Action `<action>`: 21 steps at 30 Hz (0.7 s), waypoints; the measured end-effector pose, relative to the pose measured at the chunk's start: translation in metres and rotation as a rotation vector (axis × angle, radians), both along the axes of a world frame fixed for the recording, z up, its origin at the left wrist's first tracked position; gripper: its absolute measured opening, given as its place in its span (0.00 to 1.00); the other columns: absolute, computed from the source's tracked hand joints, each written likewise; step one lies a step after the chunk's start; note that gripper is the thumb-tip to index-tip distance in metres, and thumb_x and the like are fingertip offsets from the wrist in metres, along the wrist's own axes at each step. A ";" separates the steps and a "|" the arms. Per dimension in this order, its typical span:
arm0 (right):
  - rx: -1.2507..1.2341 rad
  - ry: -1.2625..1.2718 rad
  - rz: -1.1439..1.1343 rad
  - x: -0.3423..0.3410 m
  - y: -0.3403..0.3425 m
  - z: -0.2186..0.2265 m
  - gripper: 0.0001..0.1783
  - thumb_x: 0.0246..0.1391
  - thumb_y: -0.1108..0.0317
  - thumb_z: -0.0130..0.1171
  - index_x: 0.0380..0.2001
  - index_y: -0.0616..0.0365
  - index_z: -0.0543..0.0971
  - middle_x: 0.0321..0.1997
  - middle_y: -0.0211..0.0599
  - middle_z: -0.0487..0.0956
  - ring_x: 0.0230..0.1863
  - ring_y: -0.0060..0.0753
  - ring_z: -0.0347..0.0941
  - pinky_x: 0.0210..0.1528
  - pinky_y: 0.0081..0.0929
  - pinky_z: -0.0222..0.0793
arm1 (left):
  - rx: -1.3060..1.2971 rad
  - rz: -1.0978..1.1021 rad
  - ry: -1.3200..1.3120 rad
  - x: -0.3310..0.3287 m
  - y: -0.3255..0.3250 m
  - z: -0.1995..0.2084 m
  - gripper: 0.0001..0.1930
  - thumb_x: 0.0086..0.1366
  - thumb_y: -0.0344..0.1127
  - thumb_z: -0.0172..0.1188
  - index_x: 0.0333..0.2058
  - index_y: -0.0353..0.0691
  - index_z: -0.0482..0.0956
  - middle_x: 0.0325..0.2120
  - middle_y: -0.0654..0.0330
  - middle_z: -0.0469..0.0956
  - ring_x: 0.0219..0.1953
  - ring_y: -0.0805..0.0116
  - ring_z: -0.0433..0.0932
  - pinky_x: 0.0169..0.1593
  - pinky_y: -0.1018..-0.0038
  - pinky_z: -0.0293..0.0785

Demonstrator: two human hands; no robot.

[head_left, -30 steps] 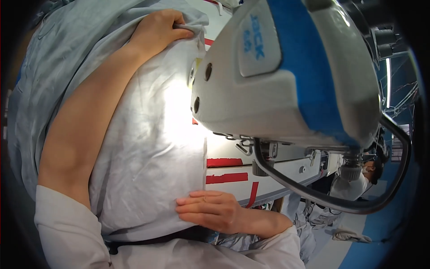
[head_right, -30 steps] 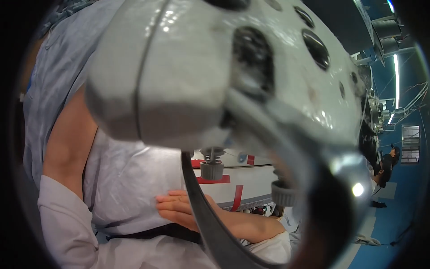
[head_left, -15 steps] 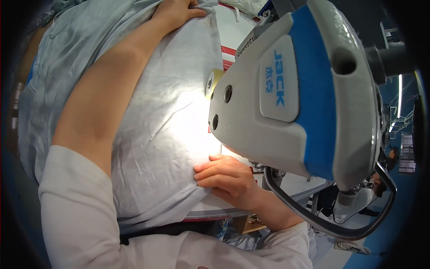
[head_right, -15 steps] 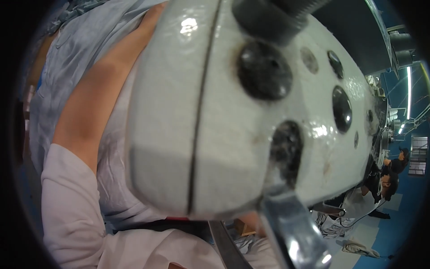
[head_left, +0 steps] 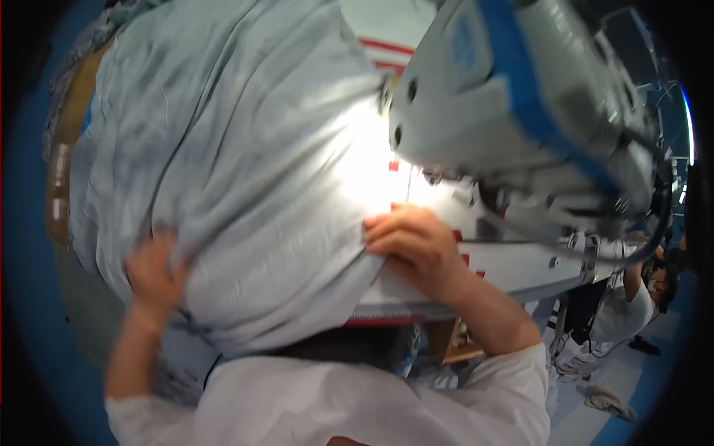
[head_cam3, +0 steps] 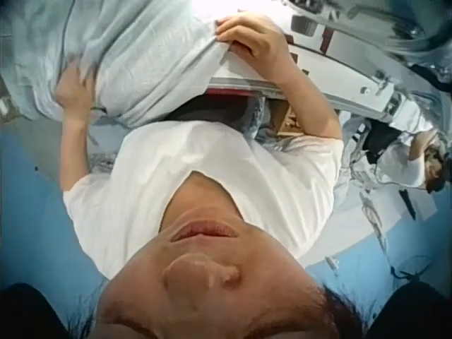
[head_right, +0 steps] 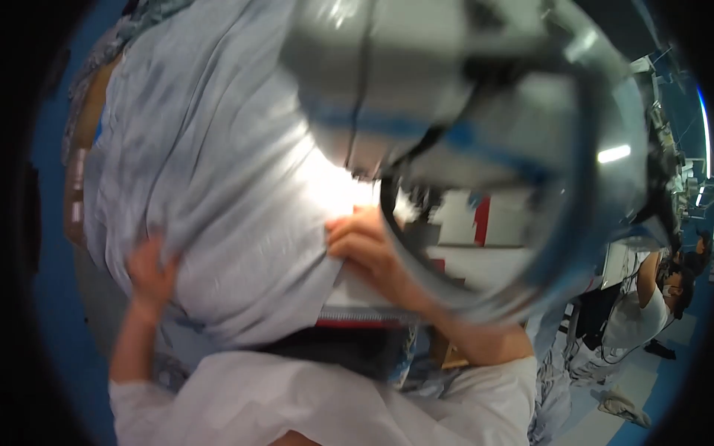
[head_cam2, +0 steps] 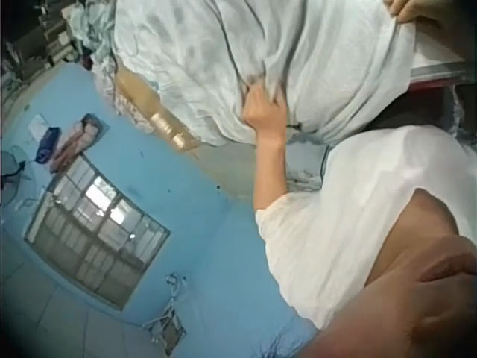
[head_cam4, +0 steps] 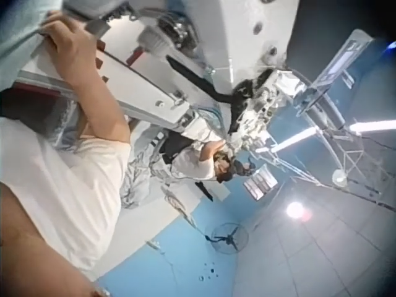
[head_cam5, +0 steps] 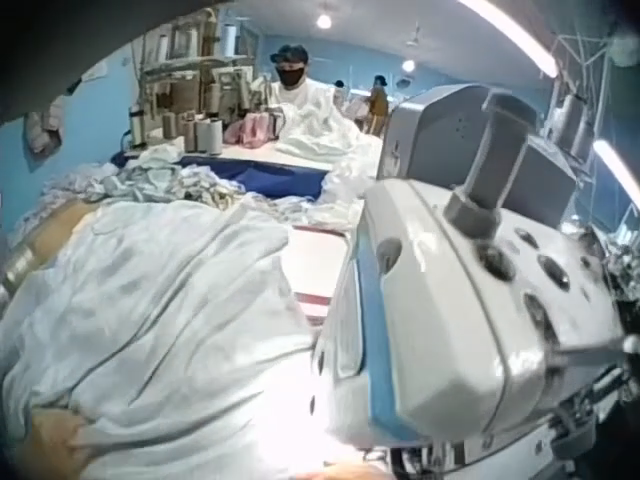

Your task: Sewing pieces of white fabric together using an industrial sewing machine in a factory environment.

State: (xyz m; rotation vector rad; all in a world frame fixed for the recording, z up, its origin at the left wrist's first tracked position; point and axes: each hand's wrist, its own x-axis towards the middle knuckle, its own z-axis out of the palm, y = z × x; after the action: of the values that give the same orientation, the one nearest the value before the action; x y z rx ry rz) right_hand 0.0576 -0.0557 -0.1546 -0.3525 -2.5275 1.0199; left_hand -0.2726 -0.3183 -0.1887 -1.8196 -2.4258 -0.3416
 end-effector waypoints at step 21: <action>-1.125 0.348 0.176 -0.021 -0.155 0.072 0.22 0.52 0.67 0.64 0.49 0.65 0.73 0.46 0.45 0.78 0.50 0.39 0.73 0.55 0.32 0.65 | 0.135 0.030 0.088 -0.160 0.233 -0.004 0.14 0.64 0.48 0.53 0.43 0.49 0.69 0.29 0.45 0.78 0.33 0.38 0.76 0.34 0.49 0.69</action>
State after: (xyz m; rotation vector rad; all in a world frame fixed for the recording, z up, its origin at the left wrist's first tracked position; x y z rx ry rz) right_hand 0.0364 -0.2105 -0.0821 -0.2031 -1.4782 2.2655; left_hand -0.4321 -0.0851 -0.1932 -1.7036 -2.3093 -0.4026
